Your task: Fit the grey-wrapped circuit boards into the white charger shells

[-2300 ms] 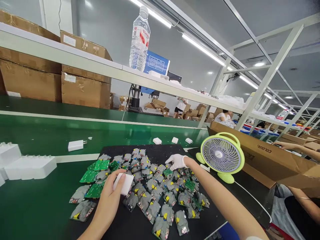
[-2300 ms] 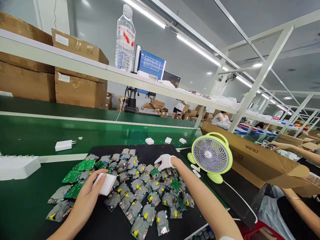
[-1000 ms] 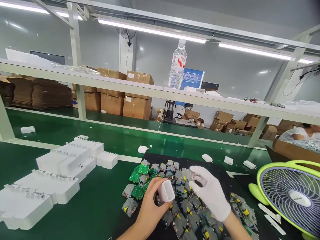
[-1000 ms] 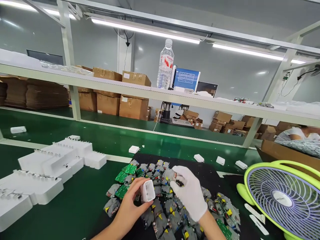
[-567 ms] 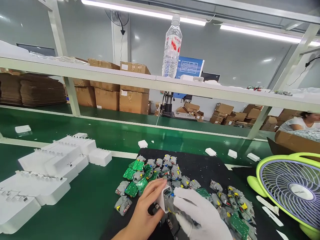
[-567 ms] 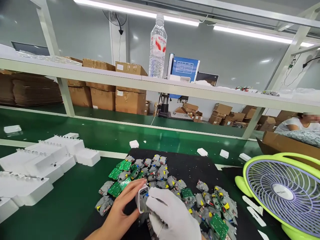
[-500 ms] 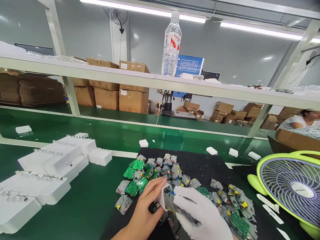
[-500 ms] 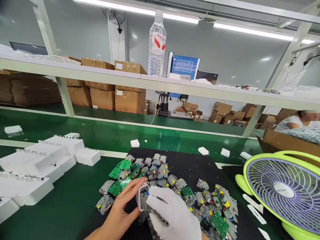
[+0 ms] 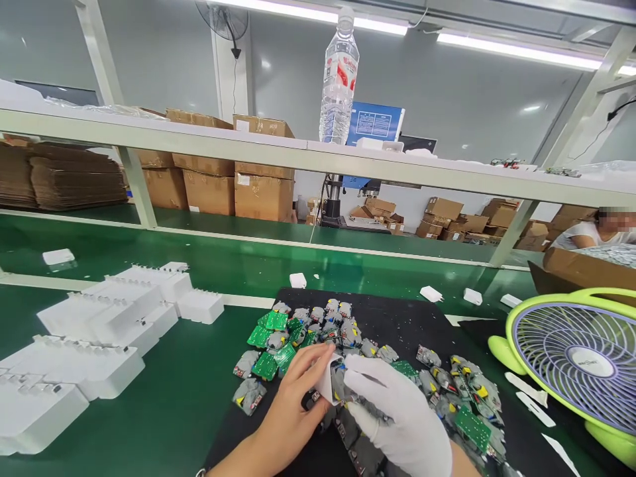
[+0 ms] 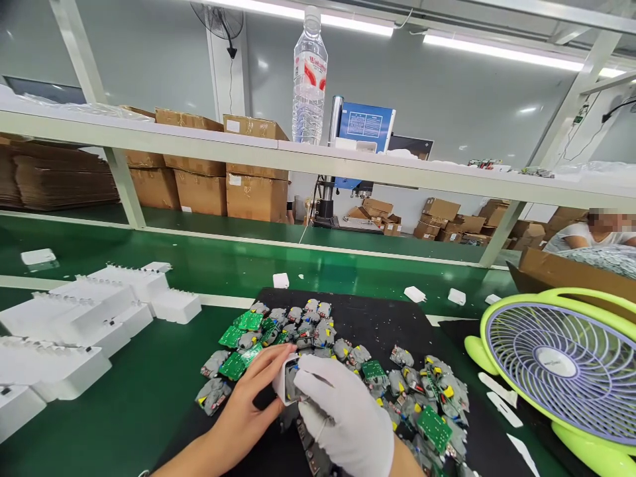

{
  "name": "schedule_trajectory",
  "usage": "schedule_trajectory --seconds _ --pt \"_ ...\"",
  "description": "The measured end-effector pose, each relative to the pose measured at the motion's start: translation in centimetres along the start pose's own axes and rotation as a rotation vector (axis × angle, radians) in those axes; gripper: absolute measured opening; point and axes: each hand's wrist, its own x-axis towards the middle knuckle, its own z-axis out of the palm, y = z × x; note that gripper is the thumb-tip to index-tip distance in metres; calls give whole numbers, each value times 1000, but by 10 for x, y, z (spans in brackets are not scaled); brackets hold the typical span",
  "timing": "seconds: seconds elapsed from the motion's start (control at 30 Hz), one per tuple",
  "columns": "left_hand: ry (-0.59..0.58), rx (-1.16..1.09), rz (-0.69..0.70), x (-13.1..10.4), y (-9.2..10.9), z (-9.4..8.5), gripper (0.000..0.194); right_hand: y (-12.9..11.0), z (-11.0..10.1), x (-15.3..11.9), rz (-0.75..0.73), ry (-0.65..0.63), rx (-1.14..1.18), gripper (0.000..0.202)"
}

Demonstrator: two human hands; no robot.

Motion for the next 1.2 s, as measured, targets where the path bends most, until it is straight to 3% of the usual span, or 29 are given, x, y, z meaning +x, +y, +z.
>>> schedule_trajectory --seconds 0.1,0.23,0.33,0.43,0.5,0.63,0.77,0.83,0.9,0.97,1.1,1.2 --pt "-14 12 -27 -1 1 0 63 3 4 -3 6 -5 12 47" --pt "-30 -24 -25 -2 0 2 62 2 4 -5 80 -125 148 49" --pt "-49 -79 -80 -2 1 2 60 1 2 -6 405 -136 454 57" --pt "-83 -133 -140 -2 6 -2 58 0 3 -3 820 -75 891 48" --pt "-139 -157 -127 -2 10 -5 59 0 7 1 980 -62 1110 47" --pt "-235 -142 5 -2 10 -9 64 0 13 8 983 -163 1318 55" --pt "-191 -40 172 -1 1 -8 59 -1 13 9 934 -116 1237 57" --pt "-191 -29 192 -1 -1 -7 54 -2 13 6 935 -69 1198 54" --pt "-171 -71 121 -1 -1 -6 52 -3 15 1 936 7 1170 54" --pt "-131 -196 -38 -1 3 -4 51 -3 18 -3 962 85 1143 55" --pt "-39 -700 -374 1 13 1 50 -4 21 -3 1034 190 1097 60" --pt "-13 -919 -503 4 18 6 52 -6 27 -4 1067 226 1111 59"
